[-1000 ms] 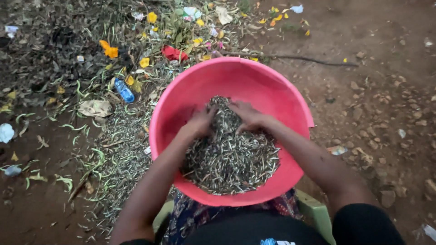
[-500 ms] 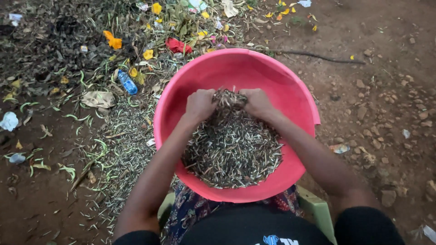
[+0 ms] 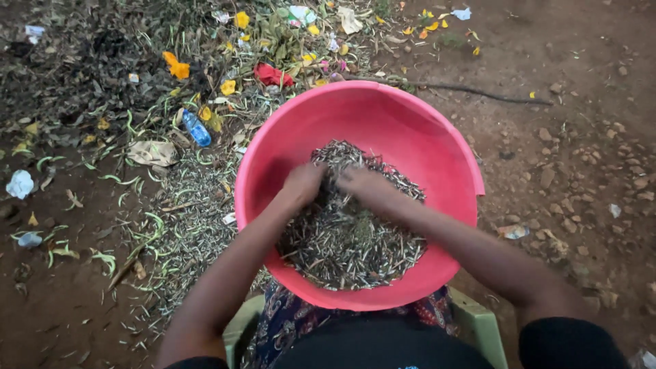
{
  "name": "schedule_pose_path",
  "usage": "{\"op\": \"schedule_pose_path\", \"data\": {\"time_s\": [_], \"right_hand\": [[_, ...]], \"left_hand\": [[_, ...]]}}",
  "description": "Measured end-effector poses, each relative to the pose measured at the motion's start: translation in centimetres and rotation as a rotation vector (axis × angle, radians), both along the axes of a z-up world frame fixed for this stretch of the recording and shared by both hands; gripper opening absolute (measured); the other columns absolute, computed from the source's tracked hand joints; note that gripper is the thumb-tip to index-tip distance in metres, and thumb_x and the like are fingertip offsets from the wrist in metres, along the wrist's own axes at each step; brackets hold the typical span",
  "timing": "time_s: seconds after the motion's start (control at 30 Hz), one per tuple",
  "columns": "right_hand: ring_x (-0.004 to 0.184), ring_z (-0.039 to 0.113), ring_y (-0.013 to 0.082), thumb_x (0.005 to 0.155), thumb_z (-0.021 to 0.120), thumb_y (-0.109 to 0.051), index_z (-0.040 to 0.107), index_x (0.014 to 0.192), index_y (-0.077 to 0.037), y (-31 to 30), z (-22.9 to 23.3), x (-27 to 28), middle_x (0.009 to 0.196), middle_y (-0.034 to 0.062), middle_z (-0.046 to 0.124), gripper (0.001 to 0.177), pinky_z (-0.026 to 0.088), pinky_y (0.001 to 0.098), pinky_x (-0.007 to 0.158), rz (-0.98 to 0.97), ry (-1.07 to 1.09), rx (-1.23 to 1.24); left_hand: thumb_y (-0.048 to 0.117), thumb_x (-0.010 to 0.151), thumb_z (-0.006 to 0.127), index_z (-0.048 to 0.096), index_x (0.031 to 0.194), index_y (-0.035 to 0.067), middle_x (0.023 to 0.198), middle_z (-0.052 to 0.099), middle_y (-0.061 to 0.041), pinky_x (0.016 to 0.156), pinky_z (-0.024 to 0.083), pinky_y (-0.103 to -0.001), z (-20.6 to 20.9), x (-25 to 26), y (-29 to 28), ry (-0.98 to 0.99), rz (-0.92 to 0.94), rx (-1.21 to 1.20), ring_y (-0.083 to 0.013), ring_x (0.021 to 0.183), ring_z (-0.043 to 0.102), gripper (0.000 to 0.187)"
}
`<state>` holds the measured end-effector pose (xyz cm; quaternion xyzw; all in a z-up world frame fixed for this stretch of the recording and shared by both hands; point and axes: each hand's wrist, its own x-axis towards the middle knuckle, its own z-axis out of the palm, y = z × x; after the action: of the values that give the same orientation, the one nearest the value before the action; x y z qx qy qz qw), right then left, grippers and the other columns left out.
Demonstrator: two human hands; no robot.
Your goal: The person continuously mixes and sifts a pile of shredded plant material inside a red plastic basin using both hands. The hands repeatedly lift and turn the material within the basin.
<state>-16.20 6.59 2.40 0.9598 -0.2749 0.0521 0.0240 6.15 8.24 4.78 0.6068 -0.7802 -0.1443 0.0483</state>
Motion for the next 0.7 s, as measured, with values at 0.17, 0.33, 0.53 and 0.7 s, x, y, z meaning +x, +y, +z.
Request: {"op": "schedule_pose_path", "data": {"time_s": [0.17,0.33,0.53,0.7], "right_hand": [[0.098,0.075,0.0356,0.083,0.07,-0.015,0.068,0.121,-0.022,-7.1,0.6,-3.6,0.096,0.0064,0.073,0.038,0.059,0.0478,0.085,-0.181,-0.356,0.064],[0.107,0.071,0.0463,0.094,0.07,-0.03,0.058,0.13,-0.022,-8.0,3.7,-5.2,0.114,0.0167,0.07,0.039,0.058,0.0586,0.091,-0.35,-0.116,0.147],[0.143,0.046,0.0554,0.086,0.087,-0.026,0.046,0.158,-0.007,-7.5,0.4,-1.9,0.147,0.0337,0.053,0.085,0.034,0.0647,0.121,-0.232,-0.307,0.471],[0.089,0.071,0.0259,0.086,0.086,-0.033,0.076,0.105,0.001,-4.1,6.4,5.8,0.089,0.0085,0.065,0.04,0.054,0.045,0.083,-0.973,-1.387,1.371]], "left_hand": [[0.033,0.1,0.055,0.067,0.108,0.016,0.088,0.077,-0.017,0.075,0.061,-0.059,5.1,-1.1,-2.1,0.025,0.088,-0.133,-0.0463,0.09,0.078,0.022],[0.017,0.084,0.071,0.055,0.135,0.017,0.128,0.066,-0.024,0.088,0.061,-0.064,5.5,-1.7,-3.2,0.082,0.066,-0.066,-0.0526,0.11,0.072,0.053],[0.016,0.086,0.081,0.034,0.157,0.005,0.146,0.056,-0.033,0.113,0.046,-0.07,0.9,-4.1,-4.2,0.411,0.063,0.197,-0.0577,0.139,0.052,0.086],[0.02,0.095,0.067,0.063,0.135,0.003,0.12,0.073,-0.034,0.101,0.055,-0.066,4.9,-1.9,-1.2,0.326,0.166,0.1,-0.0575,0.118,0.067,0.044]]}}
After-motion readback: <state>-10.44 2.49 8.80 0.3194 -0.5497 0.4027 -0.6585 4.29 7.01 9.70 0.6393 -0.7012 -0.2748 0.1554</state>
